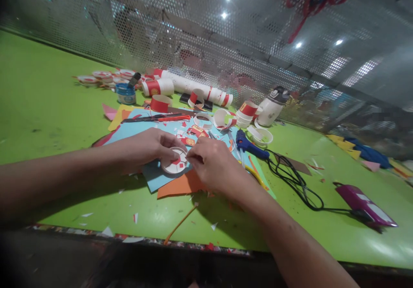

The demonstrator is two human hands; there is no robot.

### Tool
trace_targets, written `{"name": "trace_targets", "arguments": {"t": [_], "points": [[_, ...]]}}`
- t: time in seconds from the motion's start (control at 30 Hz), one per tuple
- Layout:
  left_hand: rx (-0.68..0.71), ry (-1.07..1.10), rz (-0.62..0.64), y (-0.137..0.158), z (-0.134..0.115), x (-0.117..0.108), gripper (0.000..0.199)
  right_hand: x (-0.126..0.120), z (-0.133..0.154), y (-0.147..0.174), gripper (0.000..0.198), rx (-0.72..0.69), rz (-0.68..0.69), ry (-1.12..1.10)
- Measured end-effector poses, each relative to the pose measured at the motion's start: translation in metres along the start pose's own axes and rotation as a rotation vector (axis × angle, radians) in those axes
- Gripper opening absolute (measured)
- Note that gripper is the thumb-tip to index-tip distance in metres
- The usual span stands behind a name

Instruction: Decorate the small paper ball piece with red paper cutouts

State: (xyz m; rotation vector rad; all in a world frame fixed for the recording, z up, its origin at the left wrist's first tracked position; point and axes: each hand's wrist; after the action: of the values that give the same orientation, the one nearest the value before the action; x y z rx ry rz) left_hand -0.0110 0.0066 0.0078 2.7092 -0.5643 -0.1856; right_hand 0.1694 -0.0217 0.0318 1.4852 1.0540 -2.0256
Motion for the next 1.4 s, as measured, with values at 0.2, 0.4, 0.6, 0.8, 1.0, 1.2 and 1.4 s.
{"name": "trace_targets", "arguments": {"t": [0.2,0.4,0.6,0.8,1.0,1.2,1.4], "points": [[0.026,-0.022,0.105,-0.001,0.001,-0.005,0.029,-0.001,-0.006,-0.003,0.012,-0.037,0.017,-0.062],[-0.007,-0.018,0.155,0.001,-0.002,-0.004,0.03,-0.001,-0.002,-0.005,0.015,-0.087,0.105,-0.047],[0.018,-0.09,0.131,0.002,-0.004,-0.004,0.03,-0.002,-0.001,-0.008,0.019,-0.093,0.178,-0.051],[-0.009,-0.093,0.134,0.0,-0.003,-0.005,0.026,-0.004,0.003,-0.012,0.013,0.102,0.197,-0.063],[-0.035,-0.103,0.153,0.001,-0.003,-0.005,0.014,-0.008,0.004,-0.012,0.01,0.144,0.193,-0.096],[-0.022,-0.123,0.138,0.001,-0.004,-0.006,0.011,-0.009,-0.002,-0.007,0.008,0.204,0.163,-0.247],[-0.058,-0.104,0.129,0.0,-0.003,-0.007,0.015,-0.008,-0.009,-0.002,0.008,0.207,0.054,-0.309]]}}
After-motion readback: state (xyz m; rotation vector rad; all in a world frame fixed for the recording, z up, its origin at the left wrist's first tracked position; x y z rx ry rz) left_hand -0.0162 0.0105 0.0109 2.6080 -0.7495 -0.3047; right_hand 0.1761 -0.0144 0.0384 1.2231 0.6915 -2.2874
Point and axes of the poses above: each hand's wrist, its own y-axis away from the middle knuckle, its own x-axis out of the palm, z = x × y, and after that the axes turned 9 degrees about -x, right-handed
